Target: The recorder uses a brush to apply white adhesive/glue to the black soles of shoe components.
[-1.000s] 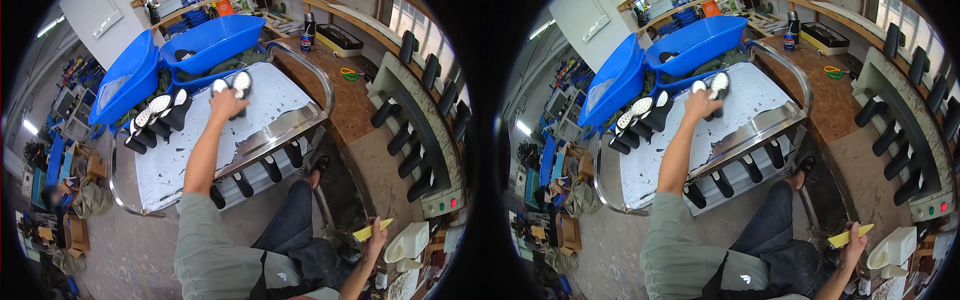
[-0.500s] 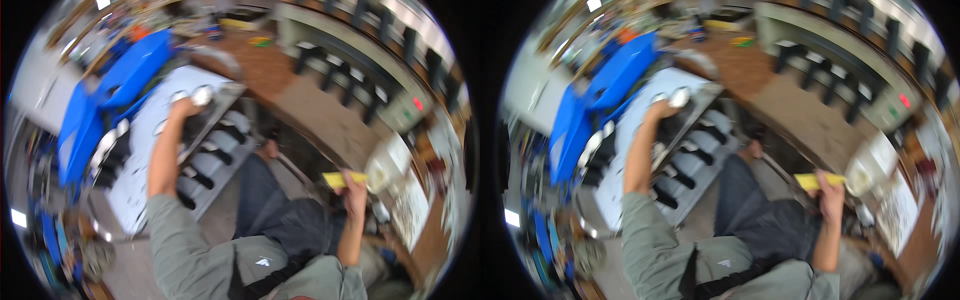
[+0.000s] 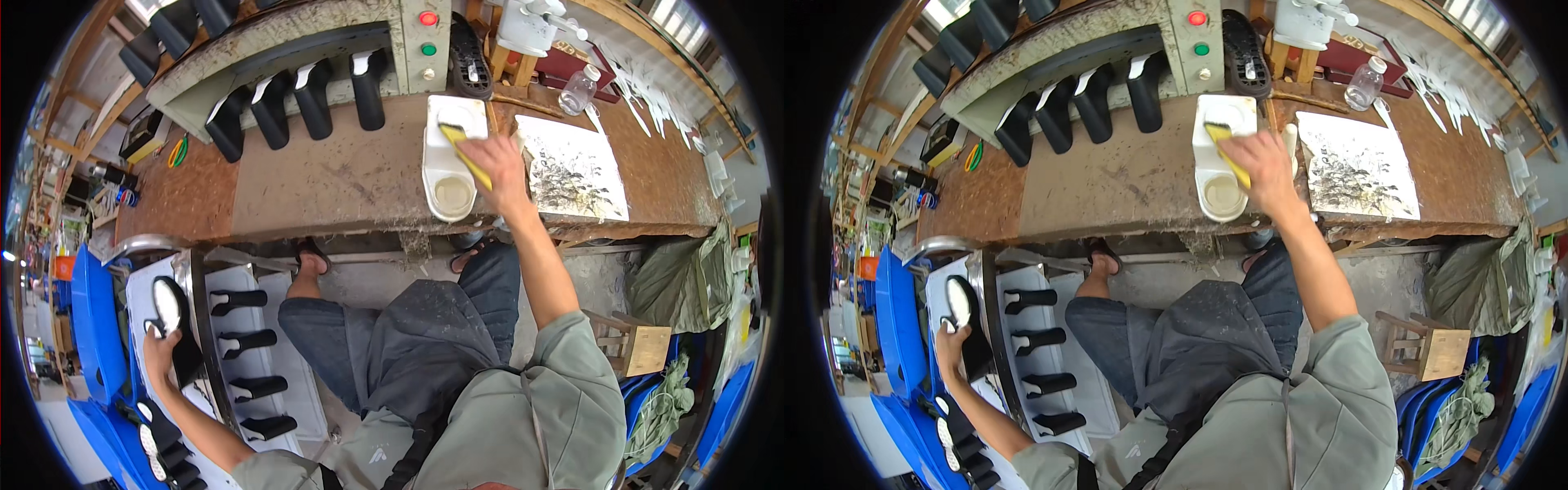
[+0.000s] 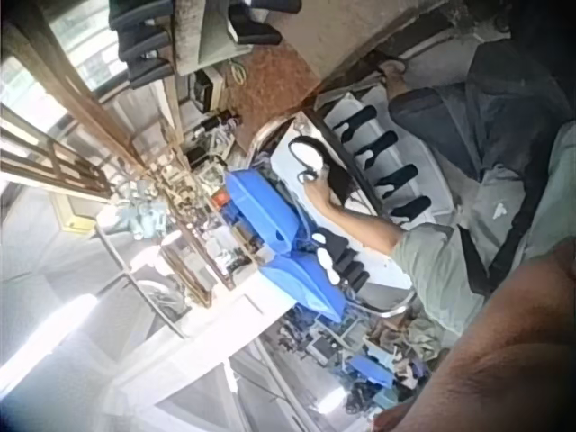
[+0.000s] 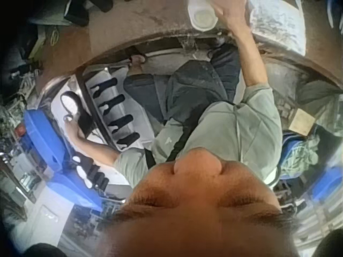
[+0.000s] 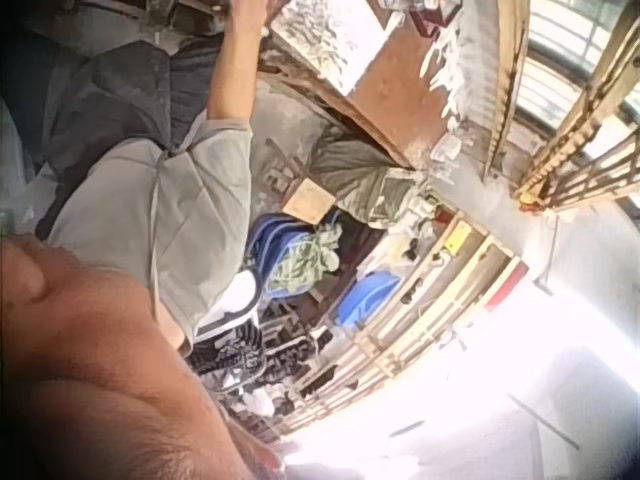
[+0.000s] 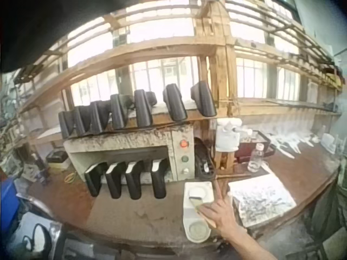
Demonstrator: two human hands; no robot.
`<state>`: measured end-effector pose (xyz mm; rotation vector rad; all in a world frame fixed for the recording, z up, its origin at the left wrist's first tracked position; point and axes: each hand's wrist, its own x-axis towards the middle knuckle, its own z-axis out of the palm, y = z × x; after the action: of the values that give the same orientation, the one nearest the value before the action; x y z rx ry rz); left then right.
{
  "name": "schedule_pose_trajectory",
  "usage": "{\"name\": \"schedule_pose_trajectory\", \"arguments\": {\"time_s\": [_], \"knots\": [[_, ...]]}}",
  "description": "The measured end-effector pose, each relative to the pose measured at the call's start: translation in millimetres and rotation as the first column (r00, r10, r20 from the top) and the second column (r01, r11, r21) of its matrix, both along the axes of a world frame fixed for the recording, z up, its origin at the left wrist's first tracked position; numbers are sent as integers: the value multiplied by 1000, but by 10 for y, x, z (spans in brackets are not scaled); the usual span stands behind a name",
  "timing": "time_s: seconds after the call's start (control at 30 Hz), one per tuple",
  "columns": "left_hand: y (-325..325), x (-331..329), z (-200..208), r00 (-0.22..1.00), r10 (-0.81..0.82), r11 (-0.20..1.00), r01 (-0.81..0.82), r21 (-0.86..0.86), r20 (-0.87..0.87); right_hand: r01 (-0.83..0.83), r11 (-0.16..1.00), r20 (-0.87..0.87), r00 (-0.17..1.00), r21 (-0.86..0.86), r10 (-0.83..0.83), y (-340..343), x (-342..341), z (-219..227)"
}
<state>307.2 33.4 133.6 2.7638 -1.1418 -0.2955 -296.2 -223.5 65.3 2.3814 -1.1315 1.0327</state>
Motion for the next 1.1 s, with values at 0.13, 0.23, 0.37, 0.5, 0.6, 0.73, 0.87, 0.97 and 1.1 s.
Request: {"name": "schedule_pose_trajectory", "arguments": {"time_s": [0.13, 0.23, 0.37, 0.5, 0.6, 0.73, 0.87, 0.97, 1.1], "knots": [[361, -621, 89, 906, -160, 629, -212, -748, -391, -213, 951, 708, 706, 224, -9, 222, -46, -129], [57, -1446, -287, 827, -403, 404, -223, -887, -392, -405, 819, 909, 93, 407, -406, -28, 0, 43], [-333, -2072, -1399, 944, -309, 738, 160, -656, -117, -362, 775, 856, 216, 517, -470, 204, 85, -156], [-1071, -3359, -1067, 749, -624, 674, 660, -333, 223, -395, 730, 815, 427, 557, -391, 661, -57, -168], [-1129, -3434, -1926, 721, -650, 516, 652, -556, 241, -347, 674, 721, 556, 653, -413, 603, 117, -190], [-1148, -3558, -1997, 689, -725, 456, 463, -760, -15, -248, 756, 620, 742, 605, -253, 517, 71, -390], [-1131, -3561, -1860, 677, -732, 462, 417, -783, -72, -211, 794, 557, 810, 570, -185, 494, 109, -422], [-1166, -3668, -1908, 719, -691, 371, 267, -889, -72, -263, 731, 595, 769, 629, -236, 509, 135, -399], [-1120, -3668, -1893, 659, -737, 379, 218, -900, -151, -272, 681, 592, 751, 680, -292, 504, 175, -327]]}}
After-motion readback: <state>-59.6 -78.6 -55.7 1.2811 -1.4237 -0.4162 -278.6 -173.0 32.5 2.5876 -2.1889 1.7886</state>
